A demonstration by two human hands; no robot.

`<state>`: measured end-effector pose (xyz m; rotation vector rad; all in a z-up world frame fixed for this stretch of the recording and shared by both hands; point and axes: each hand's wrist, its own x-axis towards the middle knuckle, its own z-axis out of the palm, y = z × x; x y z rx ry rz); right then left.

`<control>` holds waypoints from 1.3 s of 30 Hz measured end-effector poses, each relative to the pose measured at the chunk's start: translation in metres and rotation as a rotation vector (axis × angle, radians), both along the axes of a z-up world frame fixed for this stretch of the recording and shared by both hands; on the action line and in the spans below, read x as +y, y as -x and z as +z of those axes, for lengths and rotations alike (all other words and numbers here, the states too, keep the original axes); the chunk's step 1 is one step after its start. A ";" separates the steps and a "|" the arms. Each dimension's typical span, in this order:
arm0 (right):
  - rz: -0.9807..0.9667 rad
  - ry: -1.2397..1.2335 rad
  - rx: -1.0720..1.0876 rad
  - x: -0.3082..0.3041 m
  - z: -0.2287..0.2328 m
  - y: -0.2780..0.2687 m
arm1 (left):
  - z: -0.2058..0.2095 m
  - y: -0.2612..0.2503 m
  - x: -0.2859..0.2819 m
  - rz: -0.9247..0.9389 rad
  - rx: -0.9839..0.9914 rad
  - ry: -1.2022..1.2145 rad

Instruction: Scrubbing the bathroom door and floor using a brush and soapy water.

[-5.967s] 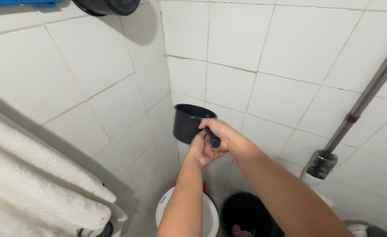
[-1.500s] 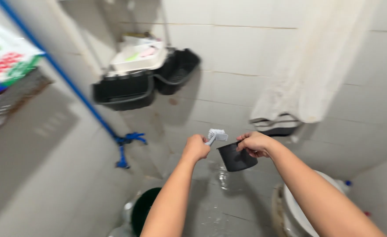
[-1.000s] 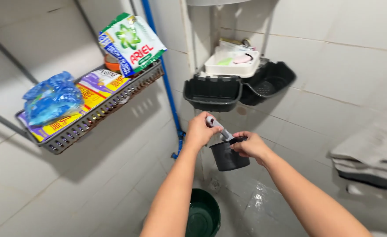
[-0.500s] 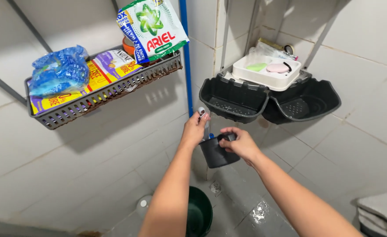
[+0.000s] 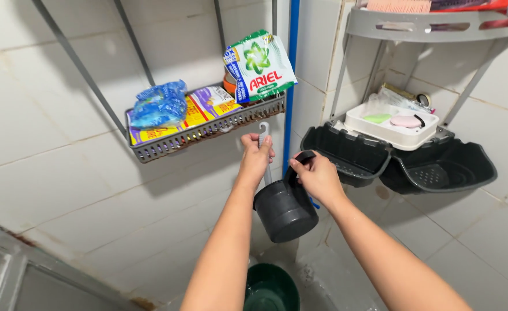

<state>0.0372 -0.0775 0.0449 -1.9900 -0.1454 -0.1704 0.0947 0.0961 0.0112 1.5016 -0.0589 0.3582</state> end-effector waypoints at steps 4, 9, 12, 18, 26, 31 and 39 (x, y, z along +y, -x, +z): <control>-0.045 0.177 -0.143 0.006 0.025 -0.013 | 0.022 0.006 0.014 0.116 -0.049 0.059; -0.027 0.193 -0.066 0.007 0.050 -0.023 | 0.026 -0.007 0.023 0.217 -0.093 0.086; 0.000 0.076 0.064 0.002 0.049 -0.035 | 0.022 -0.020 0.021 0.220 -0.099 0.111; 0.021 -0.094 0.114 -0.003 0.050 -0.029 | 0.034 -0.023 -0.001 0.148 -0.087 0.344; -0.018 -0.040 0.078 -0.024 0.043 -0.025 | 0.042 -0.044 -0.013 0.153 0.109 0.299; 0.092 -0.118 0.132 -0.036 -0.001 -0.025 | 0.039 -0.038 -0.015 0.193 0.162 0.076; 0.488 -0.336 0.727 -0.043 -0.073 0.017 | -0.027 -0.044 0.007 0.260 0.029 -0.351</control>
